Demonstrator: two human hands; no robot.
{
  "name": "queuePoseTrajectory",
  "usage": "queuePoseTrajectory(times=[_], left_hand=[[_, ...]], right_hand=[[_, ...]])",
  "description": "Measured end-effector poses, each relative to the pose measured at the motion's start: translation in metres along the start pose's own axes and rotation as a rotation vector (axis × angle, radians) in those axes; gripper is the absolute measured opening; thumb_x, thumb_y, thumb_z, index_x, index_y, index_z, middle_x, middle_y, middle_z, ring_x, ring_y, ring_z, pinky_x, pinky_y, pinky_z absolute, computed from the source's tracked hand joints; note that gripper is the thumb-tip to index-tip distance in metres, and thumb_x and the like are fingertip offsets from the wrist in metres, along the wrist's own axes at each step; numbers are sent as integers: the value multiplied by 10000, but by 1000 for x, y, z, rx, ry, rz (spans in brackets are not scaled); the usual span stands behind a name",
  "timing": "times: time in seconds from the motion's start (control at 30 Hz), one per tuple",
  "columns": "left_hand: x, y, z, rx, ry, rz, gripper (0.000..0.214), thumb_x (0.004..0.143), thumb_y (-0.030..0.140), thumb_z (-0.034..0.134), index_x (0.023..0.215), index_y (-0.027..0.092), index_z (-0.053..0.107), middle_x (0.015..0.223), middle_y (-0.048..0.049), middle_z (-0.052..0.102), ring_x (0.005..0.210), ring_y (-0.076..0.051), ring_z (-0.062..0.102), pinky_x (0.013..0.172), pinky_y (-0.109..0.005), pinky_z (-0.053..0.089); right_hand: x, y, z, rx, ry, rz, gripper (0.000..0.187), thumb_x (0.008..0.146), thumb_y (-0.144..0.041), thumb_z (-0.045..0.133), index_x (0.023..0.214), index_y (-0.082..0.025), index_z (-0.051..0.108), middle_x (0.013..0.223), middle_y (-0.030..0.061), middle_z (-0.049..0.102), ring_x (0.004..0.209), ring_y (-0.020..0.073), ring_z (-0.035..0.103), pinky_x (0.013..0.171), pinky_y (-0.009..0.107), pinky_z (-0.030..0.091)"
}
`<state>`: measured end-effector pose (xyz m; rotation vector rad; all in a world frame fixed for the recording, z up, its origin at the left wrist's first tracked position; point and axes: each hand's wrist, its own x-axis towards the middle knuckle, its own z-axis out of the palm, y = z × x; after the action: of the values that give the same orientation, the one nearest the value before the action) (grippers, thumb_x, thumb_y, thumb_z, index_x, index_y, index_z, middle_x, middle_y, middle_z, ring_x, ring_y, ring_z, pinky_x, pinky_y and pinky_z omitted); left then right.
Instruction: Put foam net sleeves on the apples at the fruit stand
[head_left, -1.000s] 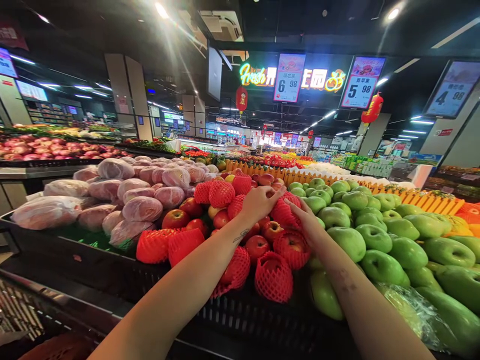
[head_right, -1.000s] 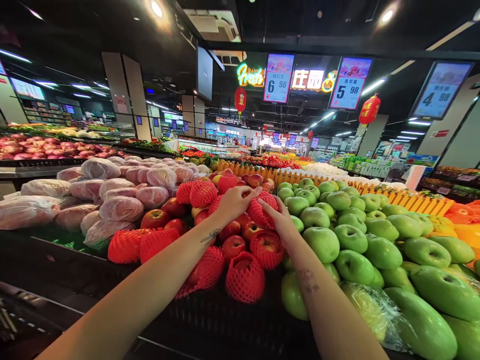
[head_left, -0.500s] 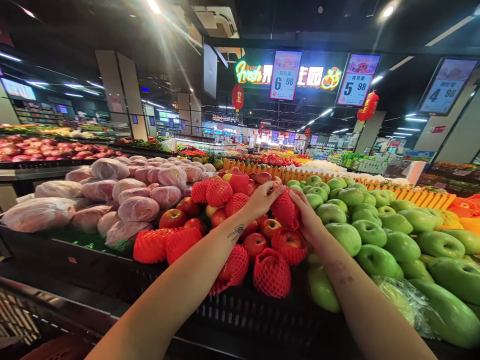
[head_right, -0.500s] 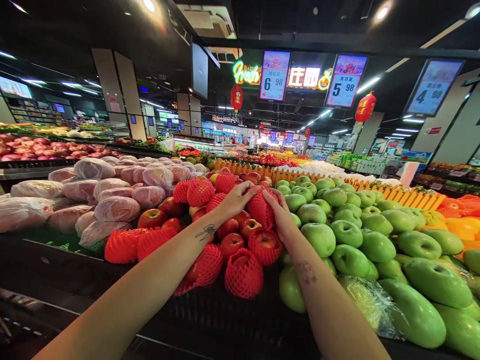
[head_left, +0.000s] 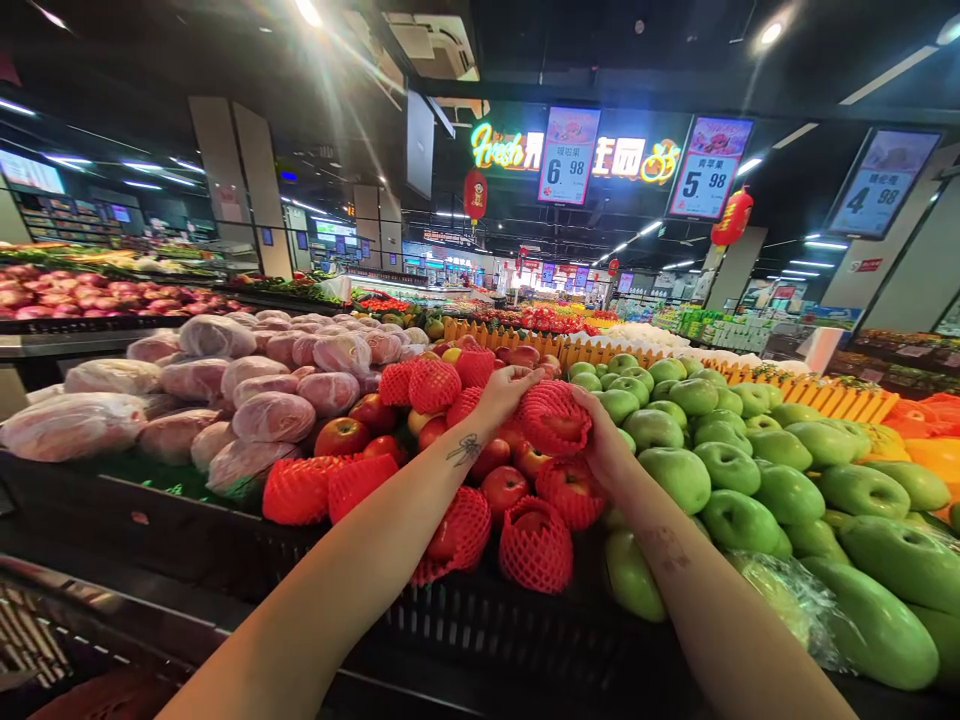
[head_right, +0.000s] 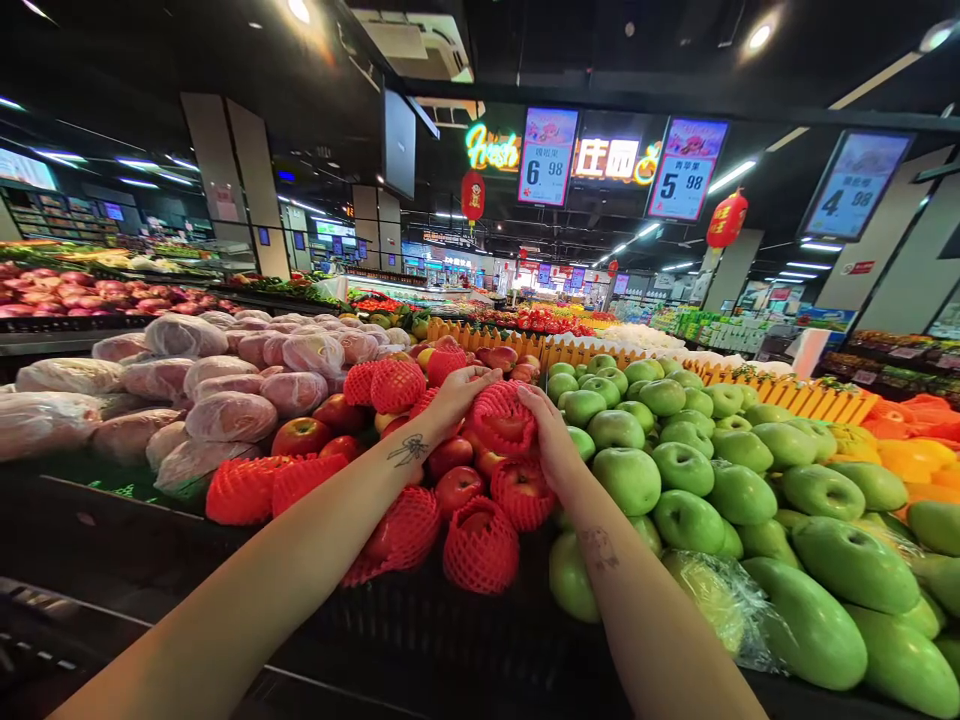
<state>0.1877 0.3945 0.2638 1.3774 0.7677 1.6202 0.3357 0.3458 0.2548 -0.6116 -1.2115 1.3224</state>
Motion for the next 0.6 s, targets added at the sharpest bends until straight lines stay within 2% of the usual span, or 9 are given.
queuePoseTrajectory(times=[0.1,0.17,0.23,0.3,0.43,0.5,0.6], left_hand=[[-2,2,3,-28,-14,-2,497,695,581,802,823,138,616,727,5,617,639,-97,520,616,-236,396],[-7,7,5,-30,-75,16,487,719,568,788,897,153,603,739,15,615,613,-83,503,578,-219,375],[-12,12,7,-31,-155,35,501,685,497,832,971,170,582,797,13,624,637,-80,524,567,-202,373],[-14,15,8,-9,-181,70,510,650,421,862,988,174,571,865,4,620,686,-81,548,568,-188,383],[-12,10,6,38,-183,34,435,710,385,818,963,186,524,832,32,582,572,-53,476,490,-176,342],[-10,7,3,46,-178,7,419,726,380,811,935,189,502,788,48,560,534,-43,440,471,-169,322],[-8,4,0,44,-158,-21,455,698,394,839,902,183,491,753,58,538,524,-37,416,463,-161,291]], right_hand=[[0,-5,-2,28,93,148,393,774,-566,672,1031,-272,714,954,-6,767,864,212,708,694,348,609],[1,-9,-6,96,129,200,439,782,-631,632,1017,-268,710,918,10,763,825,229,704,628,374,608],[2,-12,-11,178,112,161,517,768,-709,618,1021,-267,706,944,24,762,862,238,703,632,379,611],[3,-13,-14,232,69,87,573,724,-749,656,1043,-275,700,1018,28,759,944,243,697,664,367,614],[3,-11,-14,243,83,33,452,648,-517,811,1011,-272,697,1023,13,756,987,225,685,720,327,612],[2,-10,-12,234,113,35,392,640,-422,795,985,-265,696,974,6,755,943,223,686,712,333,612],[1,-8,-11,218,140,9,352,633,-400,753,953,-261,700,954,0,753,921,236,685,707,366,616]])
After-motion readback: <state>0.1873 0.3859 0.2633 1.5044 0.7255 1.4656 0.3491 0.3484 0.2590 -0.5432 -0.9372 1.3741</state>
